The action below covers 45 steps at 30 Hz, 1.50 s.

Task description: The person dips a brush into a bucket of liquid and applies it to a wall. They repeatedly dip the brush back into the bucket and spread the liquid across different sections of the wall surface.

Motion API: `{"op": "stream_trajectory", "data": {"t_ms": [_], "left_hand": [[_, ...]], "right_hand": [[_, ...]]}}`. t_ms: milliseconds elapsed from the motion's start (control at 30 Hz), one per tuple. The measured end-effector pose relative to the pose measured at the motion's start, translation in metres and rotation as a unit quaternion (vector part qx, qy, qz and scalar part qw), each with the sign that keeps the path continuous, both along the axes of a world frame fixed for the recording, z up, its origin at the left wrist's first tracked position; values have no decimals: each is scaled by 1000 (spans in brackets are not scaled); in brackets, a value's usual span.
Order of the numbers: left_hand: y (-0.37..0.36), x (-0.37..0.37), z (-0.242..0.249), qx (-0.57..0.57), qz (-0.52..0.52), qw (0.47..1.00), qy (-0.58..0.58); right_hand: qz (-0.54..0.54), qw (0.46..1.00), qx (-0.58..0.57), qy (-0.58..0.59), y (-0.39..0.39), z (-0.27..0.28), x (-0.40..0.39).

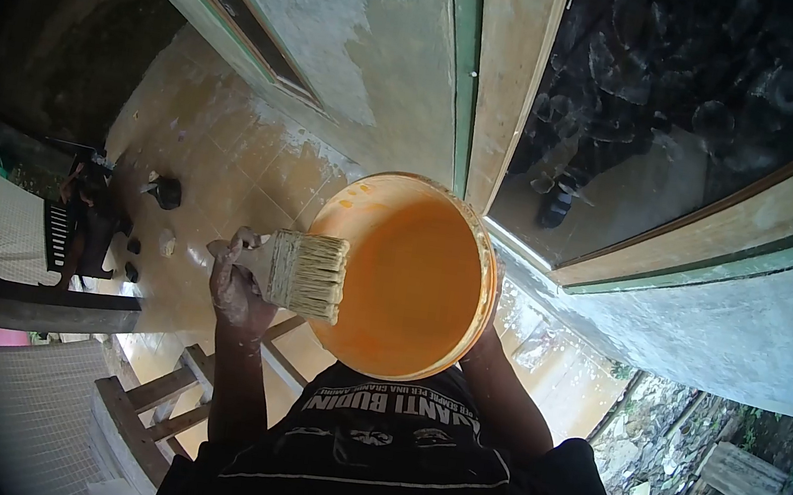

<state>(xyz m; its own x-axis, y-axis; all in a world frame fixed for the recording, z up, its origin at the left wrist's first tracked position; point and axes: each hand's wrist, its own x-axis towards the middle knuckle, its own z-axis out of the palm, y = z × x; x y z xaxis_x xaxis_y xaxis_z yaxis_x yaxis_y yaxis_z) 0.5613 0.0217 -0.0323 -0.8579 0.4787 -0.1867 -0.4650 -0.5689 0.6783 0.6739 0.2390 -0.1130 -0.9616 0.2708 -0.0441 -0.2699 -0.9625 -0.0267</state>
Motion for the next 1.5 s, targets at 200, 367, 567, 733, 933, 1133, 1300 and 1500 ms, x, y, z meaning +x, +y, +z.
{"op": "stream_trajectory", "data": {"t_ms": [200,367,567,733,933,1133,1300,1500], "left_hand": [[-1,-23,-18,35,36,999,0],[-8,-54,-34,60,49,996,38],[4,-82,-37,143,3,990,4],[35,-116,-42,112,30,993,-2],[117,-192,-27,102,116,973,174],[189,-231,-100,64,208,970,111],[173,-234,-152,-36,170,971,162],[180,-259,-21,55,171,968,173]], "right_hand": [[6,1000,-2,4,8,10,-23],[13,1000,2,4,8,17,-33],[22,1000,10,9,11,24,-49],[35,999,25,13,7,26,-49],[43,998,39,18,7,28,-47],[-17,995,-82,-44,5,35,-48],[-68,990,-95,-74,7,18,-36],[-147,980,26,-134,17,-35,-23]]}}
